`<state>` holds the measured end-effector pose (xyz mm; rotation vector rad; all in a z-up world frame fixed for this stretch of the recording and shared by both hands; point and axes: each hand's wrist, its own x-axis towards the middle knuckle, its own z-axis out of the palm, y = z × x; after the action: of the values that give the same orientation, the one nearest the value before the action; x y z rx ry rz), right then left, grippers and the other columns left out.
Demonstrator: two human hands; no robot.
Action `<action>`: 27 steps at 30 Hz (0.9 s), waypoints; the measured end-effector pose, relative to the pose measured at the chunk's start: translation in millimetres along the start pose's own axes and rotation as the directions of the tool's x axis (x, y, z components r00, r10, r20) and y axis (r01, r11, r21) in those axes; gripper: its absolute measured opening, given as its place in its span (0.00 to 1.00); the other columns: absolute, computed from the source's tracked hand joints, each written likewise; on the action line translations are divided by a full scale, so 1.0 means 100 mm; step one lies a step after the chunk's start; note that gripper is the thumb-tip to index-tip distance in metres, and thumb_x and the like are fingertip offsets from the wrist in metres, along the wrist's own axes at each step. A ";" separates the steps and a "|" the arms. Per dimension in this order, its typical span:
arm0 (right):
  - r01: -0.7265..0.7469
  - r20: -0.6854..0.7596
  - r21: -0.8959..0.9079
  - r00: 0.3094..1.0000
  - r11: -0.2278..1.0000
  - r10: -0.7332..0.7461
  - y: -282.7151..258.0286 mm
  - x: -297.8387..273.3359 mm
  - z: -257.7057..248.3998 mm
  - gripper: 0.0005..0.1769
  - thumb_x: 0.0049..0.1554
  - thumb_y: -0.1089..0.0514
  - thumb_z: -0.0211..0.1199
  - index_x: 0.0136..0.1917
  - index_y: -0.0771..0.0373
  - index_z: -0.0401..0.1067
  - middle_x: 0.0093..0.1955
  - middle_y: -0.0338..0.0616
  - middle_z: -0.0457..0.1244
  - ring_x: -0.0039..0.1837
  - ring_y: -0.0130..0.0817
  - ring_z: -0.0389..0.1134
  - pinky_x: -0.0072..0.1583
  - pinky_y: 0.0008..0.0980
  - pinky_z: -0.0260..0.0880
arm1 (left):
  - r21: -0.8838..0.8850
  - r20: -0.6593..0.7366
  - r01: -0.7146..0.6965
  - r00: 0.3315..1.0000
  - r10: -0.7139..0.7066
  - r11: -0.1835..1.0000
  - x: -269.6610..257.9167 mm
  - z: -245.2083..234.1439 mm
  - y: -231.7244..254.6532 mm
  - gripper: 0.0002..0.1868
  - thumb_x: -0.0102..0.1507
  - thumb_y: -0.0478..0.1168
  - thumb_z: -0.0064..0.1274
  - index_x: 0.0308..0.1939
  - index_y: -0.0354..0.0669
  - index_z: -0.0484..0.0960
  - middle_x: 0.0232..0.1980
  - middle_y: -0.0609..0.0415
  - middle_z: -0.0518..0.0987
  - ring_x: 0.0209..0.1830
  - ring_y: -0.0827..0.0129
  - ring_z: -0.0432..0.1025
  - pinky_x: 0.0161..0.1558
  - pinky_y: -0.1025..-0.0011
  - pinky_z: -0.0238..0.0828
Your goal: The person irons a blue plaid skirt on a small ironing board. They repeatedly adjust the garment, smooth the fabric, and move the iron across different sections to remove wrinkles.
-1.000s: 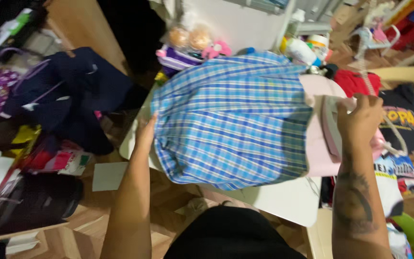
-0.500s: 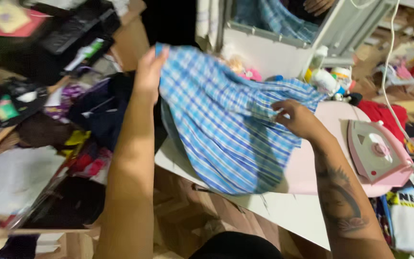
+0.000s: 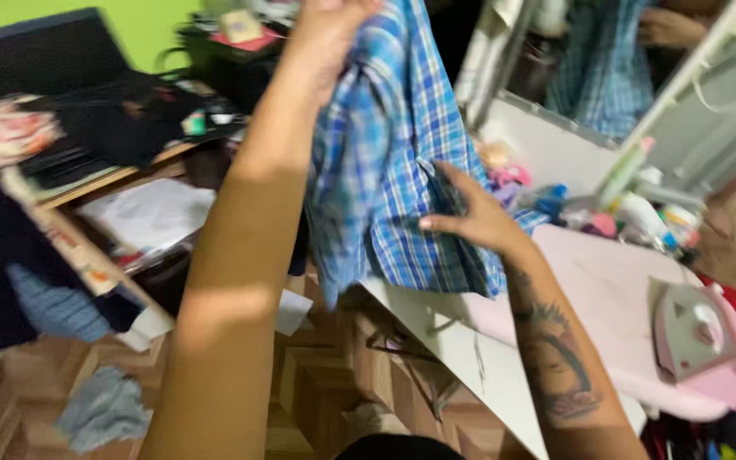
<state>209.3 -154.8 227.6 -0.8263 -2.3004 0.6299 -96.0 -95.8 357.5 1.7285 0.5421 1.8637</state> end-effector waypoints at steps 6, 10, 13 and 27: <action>-0.096 0.104 0.246 0.992 0.964 0.072 -0.06 0.01 0.70 0.57 0.49 0.44 0.74 0.82 0.62 0.49 0.82 0.54 0.48 0.82 0.46 0.50 0.78 0.41 0.48 | 0.196 0.160 0.004 0.986 -0.036 0.981 -0.57 -0.37 0.72 0.40 0.65 0.40 0.71 0.76 0.35 0.65 0.75 0.49 0.72 0.75 0.64 0.67 0.72 0.69 0.65; -0.015 0.075 0.543 0.997 0.840 -0.031 -0.11 -0.23 1.03 0.55 0.51 0.40 0.71 0.82 0.65 0.52 0.81 0.57 0.54 0.82 0.48 0.53 0.79 0.44 0.51 | 0.302 0.066 0.212 0.968 -0.242 0.929 -0.87 -0.60 1.18 0.50 0.57 0.42 0.73 0.77 0.39 0.59 0.73 0.44 0.74 0.72 0.62 0.70 0.69 0.69 0.69; 0.046 -0.007 0.468 0.999 0.882 -0.048 -0.21 -0.53 1.25 0.55 0.51 0.40 0.73 0.81 0.68 0.54 0.80 0.59 0.54 0.82 0.50 0.53 0.79 0.46 0.51 | 0.295 0.033 0.252 0.961 -0.273 0.922 -1.01 -0.70 1.35 0.54 0.56 0.38 0.74 0.77 0.39 0.52 0.73 0.45 0.72 0.71 0.63 0.70 0.69 0.68 0.69; -0.151 -0.157 0.449 0.957 0.881 0.244 -0.75 -0.93 2.00 0.12 0.61 0.58 0.63 0.57 0.65 0.76 0.48 0.37 0.71 0.51 0.26 0.69 0.56 0.27 0.70 | 0.303 0.091 0.341 0.919 -0.383 0.890 -1.52 -1.78 2.11 0.45 0.54 0.32 0.68 0.73 0.38 0.63 0.60 0.47 0.81 0.54 0.63 0.81 0.55 0.66 0.83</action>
<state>101.4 -315.1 97.0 -0.8661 -1.7988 1.0489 -291.7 -343.6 352.7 1.7749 1.0353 1.4329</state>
